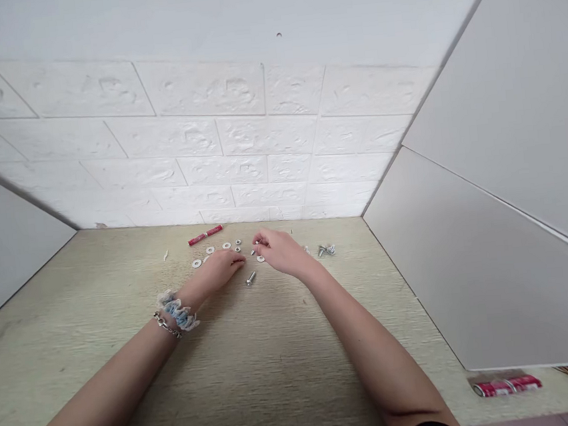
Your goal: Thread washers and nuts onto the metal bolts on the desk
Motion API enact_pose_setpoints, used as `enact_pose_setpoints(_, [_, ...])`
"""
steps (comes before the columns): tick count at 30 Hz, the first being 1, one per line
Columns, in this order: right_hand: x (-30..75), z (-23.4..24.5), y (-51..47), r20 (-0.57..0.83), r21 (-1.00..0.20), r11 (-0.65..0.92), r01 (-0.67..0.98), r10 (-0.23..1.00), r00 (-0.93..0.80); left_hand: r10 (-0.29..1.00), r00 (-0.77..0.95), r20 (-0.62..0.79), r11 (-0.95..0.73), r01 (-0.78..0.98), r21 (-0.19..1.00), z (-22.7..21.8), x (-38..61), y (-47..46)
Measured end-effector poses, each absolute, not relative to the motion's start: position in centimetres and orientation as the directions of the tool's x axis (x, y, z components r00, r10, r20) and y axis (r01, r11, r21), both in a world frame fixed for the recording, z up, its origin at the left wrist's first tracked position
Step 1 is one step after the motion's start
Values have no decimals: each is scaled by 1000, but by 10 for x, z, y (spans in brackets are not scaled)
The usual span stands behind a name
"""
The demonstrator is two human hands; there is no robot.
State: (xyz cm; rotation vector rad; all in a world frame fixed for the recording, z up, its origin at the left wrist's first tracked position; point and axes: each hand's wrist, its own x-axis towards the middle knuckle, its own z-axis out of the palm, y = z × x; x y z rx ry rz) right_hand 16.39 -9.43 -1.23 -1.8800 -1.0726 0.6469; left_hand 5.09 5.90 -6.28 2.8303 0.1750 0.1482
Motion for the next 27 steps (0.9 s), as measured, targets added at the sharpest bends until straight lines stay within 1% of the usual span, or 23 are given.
enact_pose_setpoints(2, [166,-24,-89,-92,-908,-279,313,861,500,140,987,80,-955,113,275,-62,51,58])
enact_pose_setpoints(5, [170,-42,-80,-158,-968,-235,84,835,527,164,981,99,-971,143,189,-59,50,56])
enact_pose_setpoints(8, [172,-55,-72,-198,-980,-148,-133,792,577,164,979,122,-982,150,113,-58,49,53])
enact_pose_setpoints(10, [172,-60,-69,-204,-971,-82,-226,777,596,161,977,142,-985,150,87,-59,49,51])
enact_pose_setpoints(13, [170,-66,-66,-195,-960,-17,-280,758,623,160,973,164,-986,149,74,-61,51,48])
enact_pose_setpoints(18, [166,-72,-62,-211,-930,29,-367,776,595,108,976,189,-989,85,123,-67,54,42])
enact_pose_setpoints(21, [165,-71,-63,-199,-921,55,-384,783,590,103,976,191,-988,77,136,-69,54,42])
enact_pose_setpoints(24, [165,-65,-66,-201,-924,67,-377,754,625,97,976,197,-986,66,155,-72,54,45])
enact_pose_setpoints(27, [164,-58,-70,-253,-907,56,-418,721,645,90,975,201,-984,57,167,-75,55,48])
